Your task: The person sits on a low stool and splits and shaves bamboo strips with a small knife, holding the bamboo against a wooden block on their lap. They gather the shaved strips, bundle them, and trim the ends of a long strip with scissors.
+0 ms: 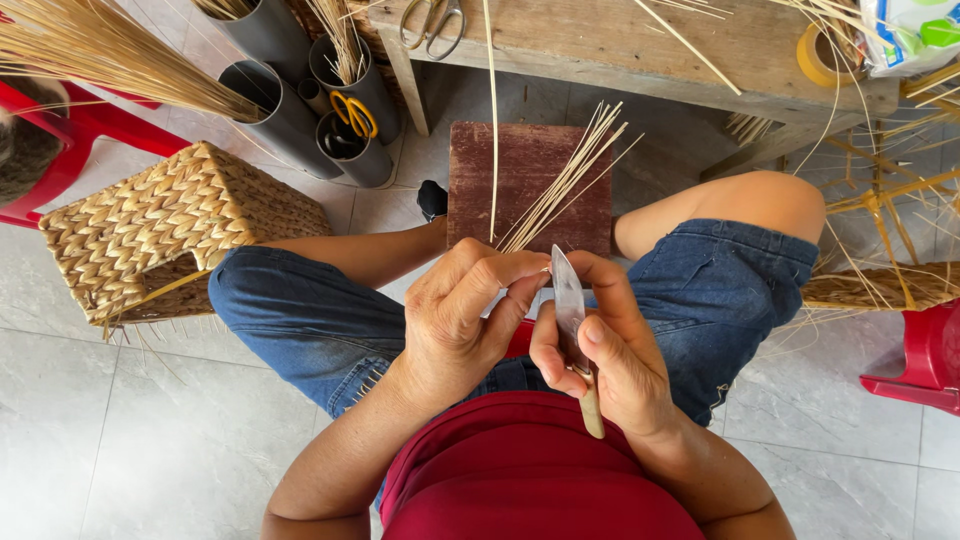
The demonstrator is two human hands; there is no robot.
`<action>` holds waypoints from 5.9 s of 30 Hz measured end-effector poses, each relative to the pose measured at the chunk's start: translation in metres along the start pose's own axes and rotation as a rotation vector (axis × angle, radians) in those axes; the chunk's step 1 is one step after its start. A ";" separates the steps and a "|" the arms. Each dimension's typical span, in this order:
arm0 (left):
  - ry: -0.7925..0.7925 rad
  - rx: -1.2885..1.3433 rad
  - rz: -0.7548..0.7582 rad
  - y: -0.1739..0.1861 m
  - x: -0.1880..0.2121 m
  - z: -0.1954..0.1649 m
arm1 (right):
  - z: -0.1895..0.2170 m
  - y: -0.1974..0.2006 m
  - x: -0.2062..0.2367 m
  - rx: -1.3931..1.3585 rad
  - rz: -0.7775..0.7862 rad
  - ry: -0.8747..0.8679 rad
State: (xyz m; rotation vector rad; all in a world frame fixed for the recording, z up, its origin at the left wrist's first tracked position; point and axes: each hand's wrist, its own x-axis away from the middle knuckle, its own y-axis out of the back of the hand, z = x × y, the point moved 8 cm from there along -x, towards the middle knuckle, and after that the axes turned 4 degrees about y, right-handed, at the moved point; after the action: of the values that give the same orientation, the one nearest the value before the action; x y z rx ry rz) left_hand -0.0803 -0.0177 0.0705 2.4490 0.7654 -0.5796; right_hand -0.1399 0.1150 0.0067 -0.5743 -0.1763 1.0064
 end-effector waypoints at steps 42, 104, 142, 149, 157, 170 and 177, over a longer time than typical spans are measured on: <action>-0.069 -0.078 -0.032 0.011 -0.012 -0.006 | -0.001 0.003 -0.009 -0.091 0.012 0.051; 0.004 0.018 0.067 0.002 0.006 0.031 | -0.063 0.071 -0.046 0.475 -0.048 -0.012; 0.002 0.053 0.013 -0.001 0.010 0.021 | -0.002 -0.002 -0.011 -0.011 0.029 -0.029; -0.009 0.024 0.015 0.000 0.011 0.020 | 0.000 -0.004 -0.010 0.031 0.016 -0.031; -0.105 -0.019 -0.048 0.004 0.010 0.011 | 0.002 -0.007 -0.010 0.111 0.012 -0.003; -0.133 -0.028 0.001 0.002 0.011 0.009 | -0.002 -0.004 -0.011 0.110 0.007 0.001; -0.067 -0.016 0.046 -0.002 0.007 0.010 | 0.000 -0.002 -0.013 0.037 -0.029 -0.027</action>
State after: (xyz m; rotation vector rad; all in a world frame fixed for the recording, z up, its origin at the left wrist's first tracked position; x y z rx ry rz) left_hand -0.0786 -0.0188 0.0579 2.4135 0.6823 -0.6325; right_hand -0.1451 0.1035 0.0089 -0.5231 -0.1885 0.9874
